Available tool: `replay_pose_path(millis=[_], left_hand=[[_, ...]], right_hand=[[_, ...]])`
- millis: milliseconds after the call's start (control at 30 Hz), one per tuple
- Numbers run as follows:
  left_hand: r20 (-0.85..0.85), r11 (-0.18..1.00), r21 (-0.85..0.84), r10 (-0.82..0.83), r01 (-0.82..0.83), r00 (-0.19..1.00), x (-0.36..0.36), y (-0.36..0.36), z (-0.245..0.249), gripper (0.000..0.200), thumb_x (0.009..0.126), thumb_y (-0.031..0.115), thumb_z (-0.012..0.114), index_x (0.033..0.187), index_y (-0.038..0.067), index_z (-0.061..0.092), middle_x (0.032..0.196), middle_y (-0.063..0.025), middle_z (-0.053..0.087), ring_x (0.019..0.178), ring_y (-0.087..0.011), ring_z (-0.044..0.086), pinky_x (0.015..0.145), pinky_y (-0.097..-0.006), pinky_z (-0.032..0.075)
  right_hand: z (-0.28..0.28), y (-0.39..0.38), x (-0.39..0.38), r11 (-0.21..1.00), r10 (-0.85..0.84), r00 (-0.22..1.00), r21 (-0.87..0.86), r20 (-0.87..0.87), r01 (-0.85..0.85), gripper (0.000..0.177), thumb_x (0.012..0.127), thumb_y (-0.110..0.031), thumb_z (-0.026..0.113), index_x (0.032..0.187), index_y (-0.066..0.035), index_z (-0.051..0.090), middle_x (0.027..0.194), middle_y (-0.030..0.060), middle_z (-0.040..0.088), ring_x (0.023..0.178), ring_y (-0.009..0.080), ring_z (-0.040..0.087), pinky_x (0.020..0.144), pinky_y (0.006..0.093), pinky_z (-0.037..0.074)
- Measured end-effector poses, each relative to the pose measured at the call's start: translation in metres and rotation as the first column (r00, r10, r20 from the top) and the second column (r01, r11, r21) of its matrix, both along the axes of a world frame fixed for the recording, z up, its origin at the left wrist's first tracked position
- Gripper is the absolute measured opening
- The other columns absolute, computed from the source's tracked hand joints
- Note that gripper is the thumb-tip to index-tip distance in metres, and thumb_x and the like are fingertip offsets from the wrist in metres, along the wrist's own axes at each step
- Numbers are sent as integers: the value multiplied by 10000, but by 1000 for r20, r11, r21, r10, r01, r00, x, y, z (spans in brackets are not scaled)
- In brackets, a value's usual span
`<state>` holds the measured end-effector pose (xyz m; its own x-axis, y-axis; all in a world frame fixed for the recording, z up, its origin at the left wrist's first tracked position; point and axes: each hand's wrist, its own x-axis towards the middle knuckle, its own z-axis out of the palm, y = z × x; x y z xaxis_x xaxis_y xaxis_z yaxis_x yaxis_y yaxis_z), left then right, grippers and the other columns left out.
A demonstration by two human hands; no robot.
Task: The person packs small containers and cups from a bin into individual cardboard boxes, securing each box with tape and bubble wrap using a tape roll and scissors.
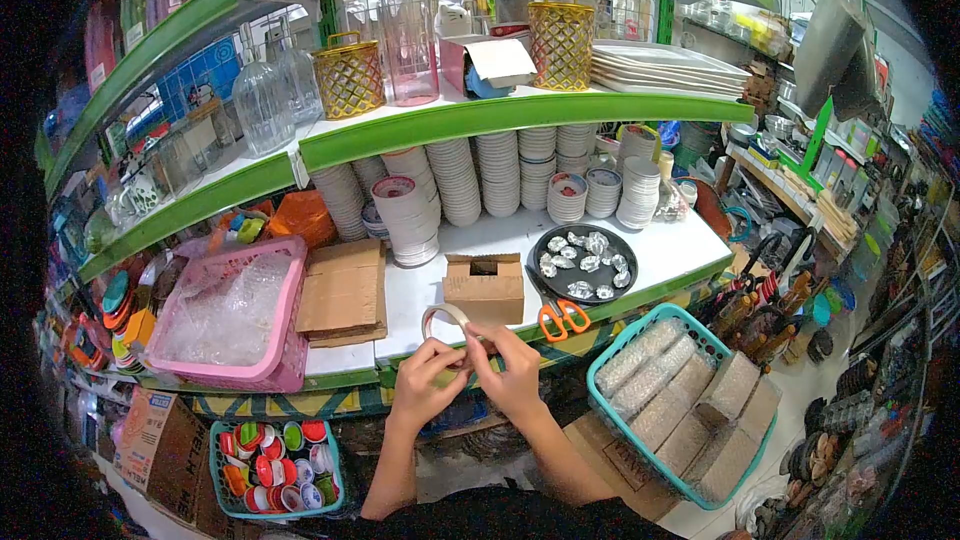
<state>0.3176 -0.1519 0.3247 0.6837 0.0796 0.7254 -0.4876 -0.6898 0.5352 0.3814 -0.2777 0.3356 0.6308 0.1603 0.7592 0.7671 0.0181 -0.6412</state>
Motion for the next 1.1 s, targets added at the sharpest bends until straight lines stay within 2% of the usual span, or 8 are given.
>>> replay_pose_path(millis=[233,300,433,767,867,933,967,1100], left_hand=[[-31,1000,4,15,-15,999,-1,3,3,197,724,35,717,911,13,658,810,-73,609,678,-217,640,598,-314,514],[-56,1000,-12,-23,23,998,0,3,1,201,728,44,719,918,17,660,823,-75,610,700,-225,637,619,-322,513],[-92,998,-5,-60,60,994,-2,1,2,201,732,50,717,922,15,659,833,-81,609,724,-236,633,635,-329,509],[-103,997,18,-78,81,992,-3,0,4,210,728,39,730,922,-8,666,845,-94,607,721,-223,630,633,-312,505],[-83,997,18,-77,79,994,-4,-2,4,194,732,45,718,910,2,653,840,-86,601,721,-233,626,628,-323,503],[-77,997,21,-75,77,994,-4,-2,4,179,737,52,706,900,12,643,834,-79,597,723,-241,623,622,-333,502],[-68,997,25,-69,71,995,-4,-1,3,178,730,42,703,892,10,636,833,-79,597,723,-242,624,620,-333,501],[-18,997,47,-65,66,998,-5,1,3,190,701,12,695,877,10,623,827,-77,594,720,-245,621,611,-334,499]], right_hand=[[-6,-11,13,989,142,962,-11,-235,-149,121,825,-6,629,943,19,636,848,84,661,713,127,638,638,247,511],[-3,-17,18,964,259,903,32,-343,-264,103,822,-3,634,923,13,625,911,69,647,793,120,626,680,242,506],[0,-29,28,919,363,842,5,-400,-393,60,838,41,602,885,8,584,1005,61,584,895,120,572,766,253,477],[4,-30,21,929,350,861,16,-369,-371,138,833,28,612,966,4,585,1005,62,579,880,112,571,760,249,472],[10,-26,12,950,277,881,-31,-383,-312,233,799,32,653,1026,12,602,988,74,600,862,117,603,749,254,498],[9,-21,6,977,184,955,-63,-235,-204,277,750,-19,717,1016,-1,641,865,81,628,740,123,617,641,241,509],[7,-17,3,991,106,981,-62,-164,-118,252,727,-10,732,969,1,662,808,86,636,669,133,627,589,240,510],[2,-6,-5,1000,14,992,24,-122,-12,212,730,-13,724,931,5,661,770,84,641,614,139,626,574,244,509]])
